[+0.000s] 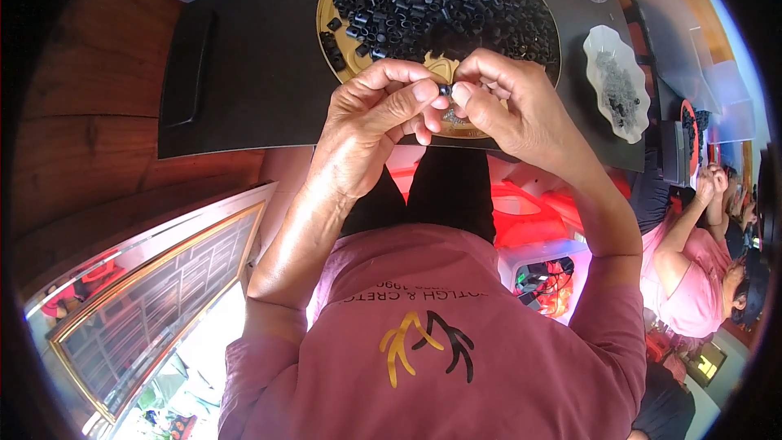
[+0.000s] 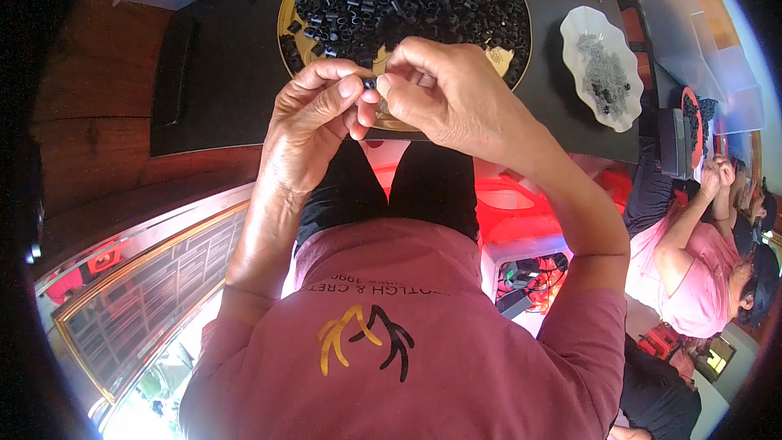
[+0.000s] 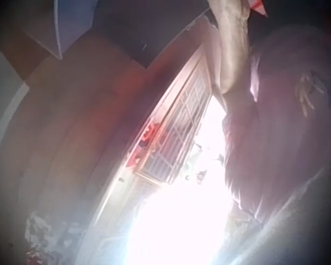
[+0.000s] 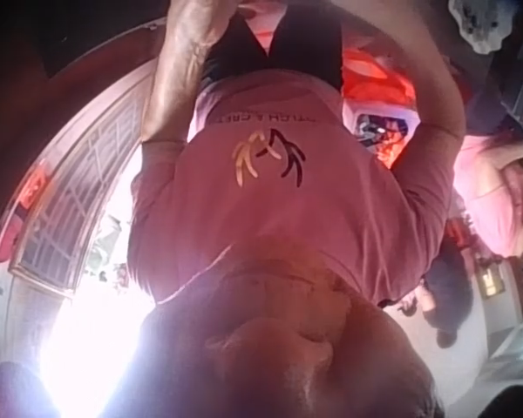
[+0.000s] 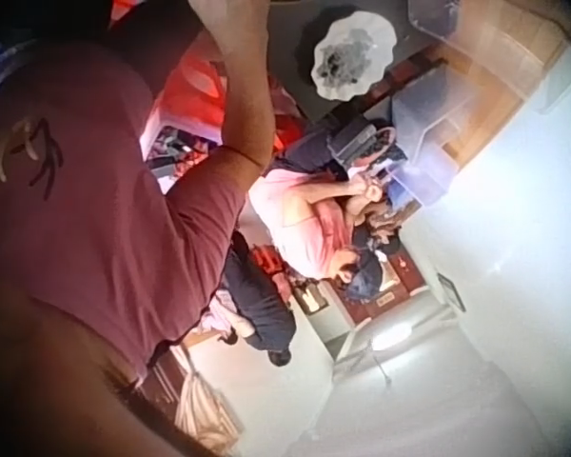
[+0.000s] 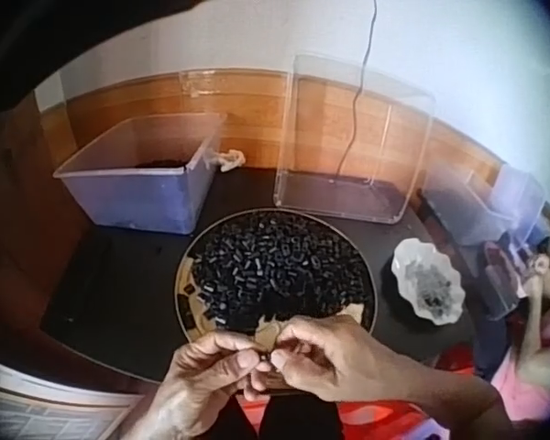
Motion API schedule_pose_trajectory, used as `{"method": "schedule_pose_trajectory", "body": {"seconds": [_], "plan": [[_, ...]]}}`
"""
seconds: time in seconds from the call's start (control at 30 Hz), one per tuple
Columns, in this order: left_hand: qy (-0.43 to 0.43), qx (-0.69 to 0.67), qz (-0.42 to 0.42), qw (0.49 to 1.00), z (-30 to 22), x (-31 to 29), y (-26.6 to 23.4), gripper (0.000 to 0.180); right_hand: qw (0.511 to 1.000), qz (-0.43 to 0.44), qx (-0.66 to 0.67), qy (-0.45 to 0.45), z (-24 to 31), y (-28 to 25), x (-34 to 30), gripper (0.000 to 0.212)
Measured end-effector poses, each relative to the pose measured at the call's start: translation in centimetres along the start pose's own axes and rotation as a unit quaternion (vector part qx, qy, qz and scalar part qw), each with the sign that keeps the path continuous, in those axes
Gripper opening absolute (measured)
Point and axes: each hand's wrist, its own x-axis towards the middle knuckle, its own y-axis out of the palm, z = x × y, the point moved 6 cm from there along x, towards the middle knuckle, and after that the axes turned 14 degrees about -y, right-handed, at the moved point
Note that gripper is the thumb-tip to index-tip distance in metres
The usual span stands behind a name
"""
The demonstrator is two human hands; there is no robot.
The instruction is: The person picks small black plastic components from a tray and places selected items into a bowl by hand.
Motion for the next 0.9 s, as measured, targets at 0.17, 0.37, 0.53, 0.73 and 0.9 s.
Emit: {"method": "schedule_pose_trajectory", "body": {"seconds": [0.17, 0.37, 0.53, 0.73, 0.9], "plan": [[0.018, 0.039, 0.004, 0.999, -0.4, 0.1, 0.7, 0.016, 0.996, 0.01, -0.04, -0.083, 0.1, 0.0, -0.1, 0.018], [0.02, 0.091, 0.005, 0.996, -0.7, 0.4, 0.8, 0.017, 0.993, 0.054, -0.05, -0.09, 0.9, -0.5, 0.4, 0.015], [0.012, 0.101, 0.018, 0.995, -0.7, 0.6, 1.0, 0.017, 0.993, 0.051, -0.046, -0.092, 0.8, -0.5, 0.3, 0.016], [0.024, 0.148, 0.018, 0.989, -0.7, 0.5, 1.1, 0.017, 0.993, 0.087, -0.058, -0.061, 0.3, -0.6, 0.0, 0.013], [0.052, 0.191, 0.006, 0.98, -0.9, 0.1, 1.5, 0.015, 0.988, 0.078, -0.088, -0.102, 0.2, -0.8, -0.1, 0.014]]}}
